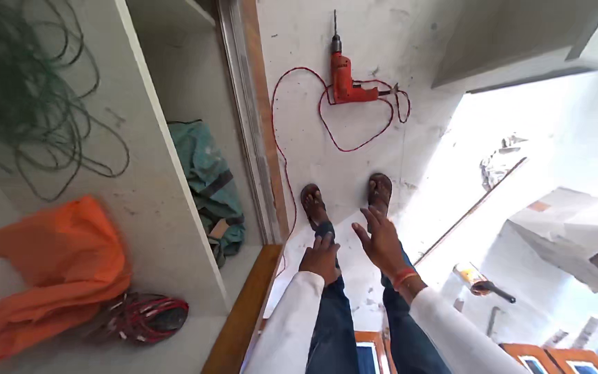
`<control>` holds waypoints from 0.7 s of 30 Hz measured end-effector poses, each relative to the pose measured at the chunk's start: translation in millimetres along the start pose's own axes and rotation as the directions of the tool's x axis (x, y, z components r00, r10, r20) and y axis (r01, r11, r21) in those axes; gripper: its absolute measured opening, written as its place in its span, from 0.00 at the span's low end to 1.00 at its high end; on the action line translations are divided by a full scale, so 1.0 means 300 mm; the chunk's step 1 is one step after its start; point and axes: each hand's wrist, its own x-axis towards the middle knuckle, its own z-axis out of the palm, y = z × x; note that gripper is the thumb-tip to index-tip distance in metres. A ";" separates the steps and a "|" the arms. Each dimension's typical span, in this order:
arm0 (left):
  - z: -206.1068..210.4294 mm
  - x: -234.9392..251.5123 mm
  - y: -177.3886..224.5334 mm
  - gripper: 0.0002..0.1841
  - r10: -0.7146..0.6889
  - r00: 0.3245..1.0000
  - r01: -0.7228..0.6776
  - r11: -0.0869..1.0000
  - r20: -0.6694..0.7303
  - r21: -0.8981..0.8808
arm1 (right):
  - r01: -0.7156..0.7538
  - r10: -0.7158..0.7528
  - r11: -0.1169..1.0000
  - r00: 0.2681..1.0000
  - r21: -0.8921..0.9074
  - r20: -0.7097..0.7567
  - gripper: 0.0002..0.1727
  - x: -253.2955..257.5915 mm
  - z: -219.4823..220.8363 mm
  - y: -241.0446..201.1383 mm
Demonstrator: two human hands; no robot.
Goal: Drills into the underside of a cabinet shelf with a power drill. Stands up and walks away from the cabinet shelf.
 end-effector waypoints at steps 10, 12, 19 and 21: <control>0.083 -0.110 0.113 0.22 -0.095 0.994 0.080 0.965 -0.051 -0.249 | 0.077 -0.118 0.984 0.958 0.163 0.260 0.26 -0.224 -0.212 -0.129; 0.062 -0.098 0.033 0.30 -0.076 0.996 0.058 0.944 -0.043 -0.326 | -0.042 0.043 0.997 0.999 0.064 -0.008 0.29 -0.125 -0.162 0.118; 0.442 -0.535 -0.030 0.37 0.502 0.864 -0.500 0.849 -0.035 -0.170 | -0.042 0.001 0.973 0.984 0.225 0.176 0.24 -0.371 -0.249 0.197; 0.518 -0.537 -0.131 0.38 0.272 0.961 -0.275 0.949 -0.037 -0.152 | -0.041 -0.027 0.963 0.968 0.266 0.250 0.23 -0.453 -0.244 0.180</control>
